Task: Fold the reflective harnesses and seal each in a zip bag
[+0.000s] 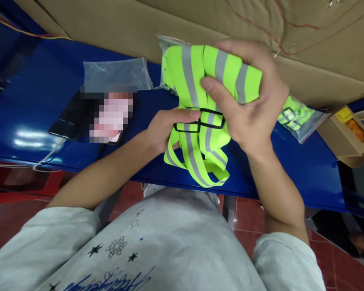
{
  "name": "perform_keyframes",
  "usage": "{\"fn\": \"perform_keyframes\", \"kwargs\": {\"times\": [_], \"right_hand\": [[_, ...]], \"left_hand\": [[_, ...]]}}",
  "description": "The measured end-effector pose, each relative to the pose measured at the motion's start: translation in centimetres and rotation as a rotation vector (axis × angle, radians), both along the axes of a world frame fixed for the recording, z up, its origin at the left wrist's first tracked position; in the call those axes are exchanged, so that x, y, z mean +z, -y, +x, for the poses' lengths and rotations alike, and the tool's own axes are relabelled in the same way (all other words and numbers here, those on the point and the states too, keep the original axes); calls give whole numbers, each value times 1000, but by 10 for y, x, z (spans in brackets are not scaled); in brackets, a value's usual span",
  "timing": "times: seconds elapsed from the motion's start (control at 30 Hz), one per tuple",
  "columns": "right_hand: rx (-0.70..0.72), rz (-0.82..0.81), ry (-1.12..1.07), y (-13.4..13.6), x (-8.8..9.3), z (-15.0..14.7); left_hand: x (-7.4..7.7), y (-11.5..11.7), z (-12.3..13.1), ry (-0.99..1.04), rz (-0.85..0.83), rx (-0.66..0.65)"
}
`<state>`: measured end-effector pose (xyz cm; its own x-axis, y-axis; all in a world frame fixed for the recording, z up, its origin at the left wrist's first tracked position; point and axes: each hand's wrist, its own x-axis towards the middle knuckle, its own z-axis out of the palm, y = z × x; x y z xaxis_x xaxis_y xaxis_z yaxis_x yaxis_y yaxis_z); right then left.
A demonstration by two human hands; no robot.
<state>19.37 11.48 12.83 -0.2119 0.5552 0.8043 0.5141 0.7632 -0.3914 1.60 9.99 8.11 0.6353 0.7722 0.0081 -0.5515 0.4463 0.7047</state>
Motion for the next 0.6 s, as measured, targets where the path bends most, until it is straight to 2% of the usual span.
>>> {"fn": "perform_keyframes", "kwargs": {"times": [0.1,0.2,0.33,0.43,0.5,0.6], "right_hand": [[33,91,77,4,-3,12],[79,79,126,7,-8,22],[130,-10,252,11,-19,31],[201,-111,237,12,-28,40],[286,-175,248,12,-33,47],[369,-382,212,13,-39,54]], "left_hand": [[-11,-3,1,47,-4,-125],[-20,-5,3,64,-1,-190],[-26,-5,4,103,28,-133],[-25,-6,2,86,35,-59],[-24,-10,0,44,55,-34],[-26,-18,-2,-96,123,2]]}}
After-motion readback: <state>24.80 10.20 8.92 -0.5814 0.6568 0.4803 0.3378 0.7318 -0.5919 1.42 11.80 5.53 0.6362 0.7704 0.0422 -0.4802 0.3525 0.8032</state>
